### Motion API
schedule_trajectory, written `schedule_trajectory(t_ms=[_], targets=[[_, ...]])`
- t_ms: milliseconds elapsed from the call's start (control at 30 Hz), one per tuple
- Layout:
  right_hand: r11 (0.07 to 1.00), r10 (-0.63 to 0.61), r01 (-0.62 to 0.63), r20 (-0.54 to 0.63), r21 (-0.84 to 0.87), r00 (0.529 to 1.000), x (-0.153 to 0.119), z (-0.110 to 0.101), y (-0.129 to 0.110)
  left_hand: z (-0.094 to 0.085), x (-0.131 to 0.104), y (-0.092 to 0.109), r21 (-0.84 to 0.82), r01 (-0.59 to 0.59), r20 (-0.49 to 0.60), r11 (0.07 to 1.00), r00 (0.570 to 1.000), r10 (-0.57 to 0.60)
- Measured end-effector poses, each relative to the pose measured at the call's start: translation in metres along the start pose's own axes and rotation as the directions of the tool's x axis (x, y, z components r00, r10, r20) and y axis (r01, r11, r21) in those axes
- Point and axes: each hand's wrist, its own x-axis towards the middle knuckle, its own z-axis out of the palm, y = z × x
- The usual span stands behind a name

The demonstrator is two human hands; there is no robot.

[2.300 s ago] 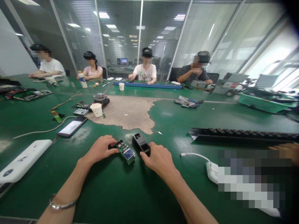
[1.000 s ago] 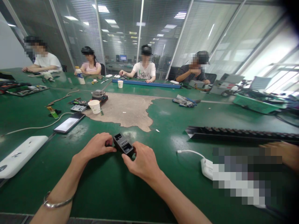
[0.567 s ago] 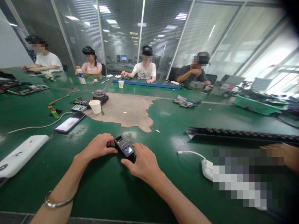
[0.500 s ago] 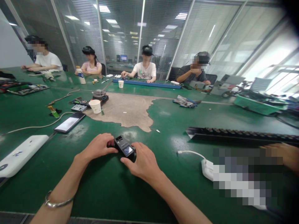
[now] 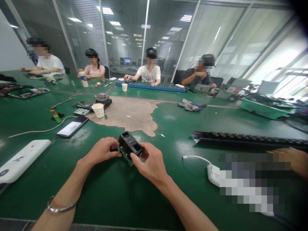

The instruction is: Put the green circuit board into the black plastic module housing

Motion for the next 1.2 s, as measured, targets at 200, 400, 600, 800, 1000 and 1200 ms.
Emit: schedule_trajectory(t_ms=[200,400,600,800,1000,1200], targets=[[0.974,0.165,-0.158,0.028,-0.160,0.986,0.012,-0.016,0.022,0.001,0.002,-0.001,0.012,0.003,-0.005,1.000,1.000,-0.003],[0.897,0.268,-0.193,0.142,-0.397,0.953,0.011,-0.017,0.032,0.004,0.003,-0.003,0.017,-0.009,-0.009,1.000,1.000,0.009],[0.881,0.268,-0.149,0.213,-0.448,0.940,0.007,-0.017,0.033,0.004,0.003,-0.003,0.006,-0.020,-0.017,1.000,1.000,0.020],[0.885,0.283,-0.180,0.187,-0.430,0.941,0.011,-0.019,0.034,0.006,0.004,-0.005,-0.001,-0.029,-0.007,1.000,1.000,0.029],[0.983,0.157,-0.150,0.058,-0.105,0.986,0.011,-0.020,0.015,0.006,0.002,-0.003,-0.021,-0.027,-0.015,0.999,1.000,0.026],[1.000,0.028,-0.027,0.054,-0.008,0.998,0.000,-0.006,0.002,0.004,0.002,0.000,-0.019,-0.027,-0.007,0.999,1.000,0.027]])
